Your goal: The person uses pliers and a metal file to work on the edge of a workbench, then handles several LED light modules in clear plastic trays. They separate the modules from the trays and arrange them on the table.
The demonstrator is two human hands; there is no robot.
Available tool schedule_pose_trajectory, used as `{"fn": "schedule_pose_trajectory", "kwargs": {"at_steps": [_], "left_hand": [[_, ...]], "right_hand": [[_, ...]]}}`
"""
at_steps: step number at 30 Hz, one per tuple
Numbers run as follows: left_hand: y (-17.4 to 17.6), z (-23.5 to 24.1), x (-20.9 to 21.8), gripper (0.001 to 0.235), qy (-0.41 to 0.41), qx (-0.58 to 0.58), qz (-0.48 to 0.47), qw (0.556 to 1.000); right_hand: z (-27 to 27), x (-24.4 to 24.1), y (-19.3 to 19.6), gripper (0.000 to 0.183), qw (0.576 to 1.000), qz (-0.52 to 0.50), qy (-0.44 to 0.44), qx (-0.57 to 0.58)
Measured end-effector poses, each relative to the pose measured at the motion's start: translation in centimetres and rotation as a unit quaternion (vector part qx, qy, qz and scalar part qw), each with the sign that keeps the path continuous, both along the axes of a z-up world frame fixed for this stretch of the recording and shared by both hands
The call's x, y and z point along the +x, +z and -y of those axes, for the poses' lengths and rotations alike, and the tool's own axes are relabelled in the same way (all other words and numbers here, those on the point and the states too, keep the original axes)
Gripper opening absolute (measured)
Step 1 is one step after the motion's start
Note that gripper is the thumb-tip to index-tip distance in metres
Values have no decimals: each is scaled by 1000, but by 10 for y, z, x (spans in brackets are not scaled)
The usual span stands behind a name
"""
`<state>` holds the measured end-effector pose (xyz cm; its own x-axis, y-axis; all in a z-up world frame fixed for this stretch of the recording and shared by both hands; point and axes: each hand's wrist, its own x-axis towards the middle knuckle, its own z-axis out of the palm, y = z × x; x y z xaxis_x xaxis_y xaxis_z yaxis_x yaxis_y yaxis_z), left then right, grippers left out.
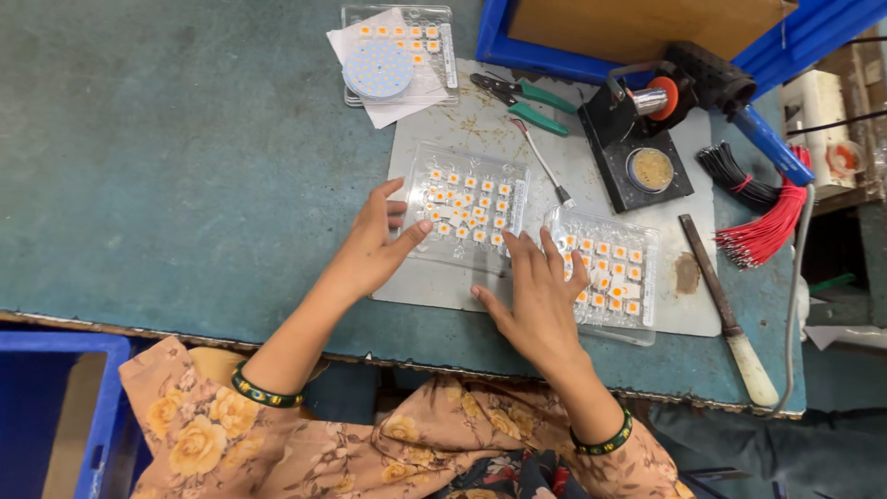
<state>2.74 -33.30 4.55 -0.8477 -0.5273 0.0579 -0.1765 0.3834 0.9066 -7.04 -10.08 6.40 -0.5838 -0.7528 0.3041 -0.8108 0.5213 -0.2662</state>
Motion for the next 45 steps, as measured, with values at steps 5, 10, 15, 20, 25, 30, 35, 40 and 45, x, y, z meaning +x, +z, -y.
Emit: {"fn": "schedule_pose_trajectory", "kwargs": {"at_steps": [5,10,15,20,25,30,35,40,45], "left_hand": [[8,-1,2,83,-14,19,16,1000],[30,14,8,80,-12,-36,161,986],[48,72,-28,72,24,-258,-34,965],[69,126,-95,87,59,-363,55,928],[86,148,-132,109,-79,-445,199,870],[94,157,-142,121,-122,-421,291,850],[88,156,-154,112,-139,-456,333,814],[86,159,-153,95,-124,-468,299,822],[82,163,-150,95,-118,-480,271,826]], "right_hand": [[-3,0,-6,79,1000,0,0,-12],[-9,-3,-3,79,1000,13,0,-12],[-33,10,-8,74,995,1,42,-86],[-67,21,-28,58,987,-3,23,-160],[-76,20,-50,48,980,3,-19,-197],[-74,15,-61,48,983,12,-26,-179],[-75,14,-64,47,987,18,-34,-157],[-77,17,-60,43,987,24,-40,-152],[-72,18,-54,42,984,10,-18,-175]]}}
